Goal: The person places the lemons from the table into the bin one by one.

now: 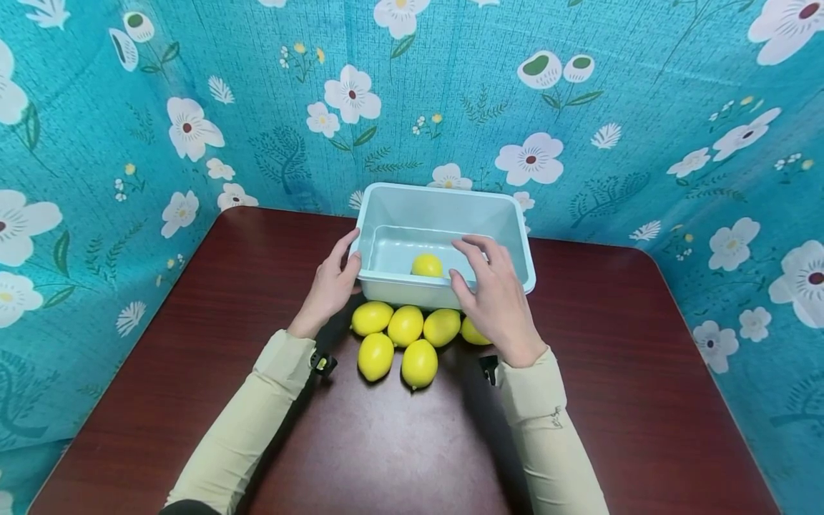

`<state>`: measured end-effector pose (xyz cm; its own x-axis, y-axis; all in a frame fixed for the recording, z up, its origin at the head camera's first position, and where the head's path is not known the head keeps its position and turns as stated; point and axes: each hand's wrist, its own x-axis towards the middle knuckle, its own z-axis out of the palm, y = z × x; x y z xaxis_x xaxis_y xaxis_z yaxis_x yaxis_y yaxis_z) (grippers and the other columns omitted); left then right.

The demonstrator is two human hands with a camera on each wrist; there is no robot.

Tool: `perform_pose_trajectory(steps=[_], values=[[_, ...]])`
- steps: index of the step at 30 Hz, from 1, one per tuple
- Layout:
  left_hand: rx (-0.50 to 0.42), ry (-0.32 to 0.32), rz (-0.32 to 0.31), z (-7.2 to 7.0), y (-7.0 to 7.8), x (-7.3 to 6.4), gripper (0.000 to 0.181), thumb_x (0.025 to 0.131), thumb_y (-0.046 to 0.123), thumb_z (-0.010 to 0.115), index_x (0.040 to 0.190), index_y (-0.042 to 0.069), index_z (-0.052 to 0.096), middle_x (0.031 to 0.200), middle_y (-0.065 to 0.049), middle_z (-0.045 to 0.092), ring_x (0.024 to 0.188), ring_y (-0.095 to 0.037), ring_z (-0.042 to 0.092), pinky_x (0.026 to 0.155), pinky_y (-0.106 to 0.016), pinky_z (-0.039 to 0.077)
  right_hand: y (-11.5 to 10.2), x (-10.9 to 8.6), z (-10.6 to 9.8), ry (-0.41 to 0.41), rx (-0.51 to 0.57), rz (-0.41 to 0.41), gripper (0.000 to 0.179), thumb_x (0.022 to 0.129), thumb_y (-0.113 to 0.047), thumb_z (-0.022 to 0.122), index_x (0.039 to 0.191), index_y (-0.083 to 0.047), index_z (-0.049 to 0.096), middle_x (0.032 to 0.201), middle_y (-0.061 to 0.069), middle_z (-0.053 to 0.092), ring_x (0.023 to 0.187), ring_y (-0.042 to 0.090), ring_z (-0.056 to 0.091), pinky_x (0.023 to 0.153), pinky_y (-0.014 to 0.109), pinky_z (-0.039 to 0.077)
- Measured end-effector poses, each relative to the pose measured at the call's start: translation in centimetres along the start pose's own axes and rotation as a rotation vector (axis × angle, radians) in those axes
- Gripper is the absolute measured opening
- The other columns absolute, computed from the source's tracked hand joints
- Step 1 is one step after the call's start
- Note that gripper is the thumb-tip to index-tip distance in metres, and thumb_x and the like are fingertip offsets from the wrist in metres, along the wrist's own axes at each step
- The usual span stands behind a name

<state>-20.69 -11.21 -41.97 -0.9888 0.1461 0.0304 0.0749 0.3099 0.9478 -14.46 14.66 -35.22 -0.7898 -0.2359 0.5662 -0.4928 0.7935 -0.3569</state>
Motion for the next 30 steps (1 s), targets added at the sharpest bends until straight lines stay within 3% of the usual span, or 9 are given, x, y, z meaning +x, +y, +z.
perform_pose_trajectory(steps=[18, 25, 30], values=[[-0.001, 0.009, 0.005, 0.0, 0.1, -0.1, 0.052, 0.103, 0.035, 0.039, 0.152, 0.035, 0.025, 0.156, -0.009, 0.032, 0.121, -0.037, 0.056, 0.082, -0.055, 0.055, 0.5, -1.0, -0.7, 0.027, 0.002, 0.033, 0.044, 0.090, -0.015, 0.066, 0.132, -0.008, 0.057, 0.128, 0.015, 0.054, 0.115, 0.033, 0.049, 0.084, 0.046, 0.050], [0.003, 0.003, 0.000, 0.1, 0.0, 0.0, 0.051, 0.103, 0.033, 0.039, 0.152, 0.036, 0.024, 0.156, -0.010, 0.032, 0.121, -0.037, 0.055, 0.084, -0.056, 0.053, 0.4, -1.5, -1.2, 0.035, -0.008, 0.051, 0.042, 0.090, -0.018, 0.066, 0.130, -0.009, 0.058, 0.126, 0.013, 0.055, 0.110, 0.029, 0.052, 0.070, 0.042, 0.053], [0.001, 0.005, -0.006, 0.1, 0.1, -0.1, 0.051, 0.103, 0.033, 0.039, 0.152, 0.035, 0.025, 0.156, -0.010, 0.032, 0.122, -0.037, 0.055, 0.084, -0.056, 0.053, 0.5, -1.8, -1.6, 0.050, -0.004, 0.061, 0.040, 0.089, -0.018, 0.067, 0.128, -0.009, 0.060, 0.125, 0.013, 0.056, 0.111, 0.029, 0.053, 0.076, 0.044, 0.052]])
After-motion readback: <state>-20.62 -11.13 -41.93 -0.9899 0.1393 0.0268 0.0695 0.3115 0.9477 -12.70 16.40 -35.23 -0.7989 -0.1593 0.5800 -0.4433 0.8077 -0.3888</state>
